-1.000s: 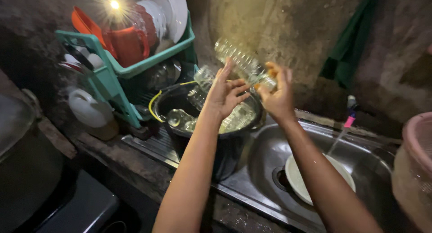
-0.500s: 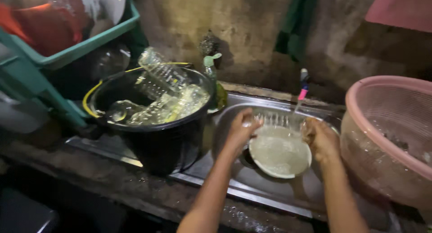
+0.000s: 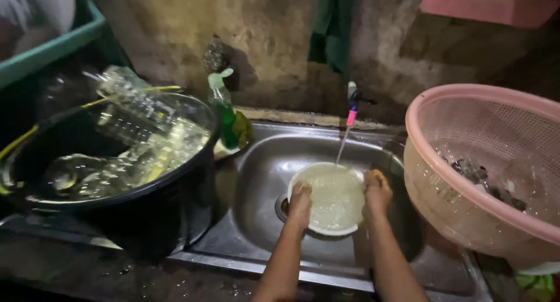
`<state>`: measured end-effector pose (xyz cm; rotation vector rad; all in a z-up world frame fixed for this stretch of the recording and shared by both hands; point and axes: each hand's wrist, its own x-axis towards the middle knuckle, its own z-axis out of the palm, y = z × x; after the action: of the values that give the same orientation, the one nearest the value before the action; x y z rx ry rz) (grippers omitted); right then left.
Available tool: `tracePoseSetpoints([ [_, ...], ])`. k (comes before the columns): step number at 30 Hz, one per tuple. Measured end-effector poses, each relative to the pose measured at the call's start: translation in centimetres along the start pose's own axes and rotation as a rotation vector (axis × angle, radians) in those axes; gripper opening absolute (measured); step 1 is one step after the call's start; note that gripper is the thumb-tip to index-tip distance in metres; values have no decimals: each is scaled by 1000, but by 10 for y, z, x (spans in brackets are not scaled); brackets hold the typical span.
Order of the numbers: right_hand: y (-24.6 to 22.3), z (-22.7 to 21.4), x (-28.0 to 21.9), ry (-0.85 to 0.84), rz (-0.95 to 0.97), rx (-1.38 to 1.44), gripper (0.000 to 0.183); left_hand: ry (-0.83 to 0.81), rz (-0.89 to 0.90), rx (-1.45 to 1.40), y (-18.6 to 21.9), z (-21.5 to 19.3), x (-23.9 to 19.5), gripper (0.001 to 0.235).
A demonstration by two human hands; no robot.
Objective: The person repeatedly rinses clear plastic bottles under running tap water in a kitchen sink. Each bottle is filled, shaken, and emptied into a white bowl, then placed into a black bucket. The process continues with multiple bottles in a repetitive sequence.
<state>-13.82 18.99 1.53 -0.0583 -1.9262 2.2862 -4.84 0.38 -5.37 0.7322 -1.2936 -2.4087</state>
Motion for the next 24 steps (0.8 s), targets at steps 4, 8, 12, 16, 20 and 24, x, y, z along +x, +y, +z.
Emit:
tracePoseSetpoints([
  [4, 24, -14, 17, 97, -48, -35, 18, -40, 143, 409, -9, 13, -4, 70],
  [8, 30, -15, 22, 111, 77, -106, 22, 42, 0, 814, 14, 22, -33, 87],
  [12, 34, -14, 18, 26, 3, -235, 36, 17, 343, 1074, 22, 26, -54, 87],
  [16, 35, 4, 7, -112, 46, -254, 64, -37, 355, 1321, 28, 33, -66, 86],
  [20, 29, 22, -20, -240, 52, -314, 63, -300, 52, 1571, 46, 42, -84, 119],
  [24, 18, 31, -39, -469, -34, -626, 106, -253, 30, 1443, 57, 52, -96, 116],
])
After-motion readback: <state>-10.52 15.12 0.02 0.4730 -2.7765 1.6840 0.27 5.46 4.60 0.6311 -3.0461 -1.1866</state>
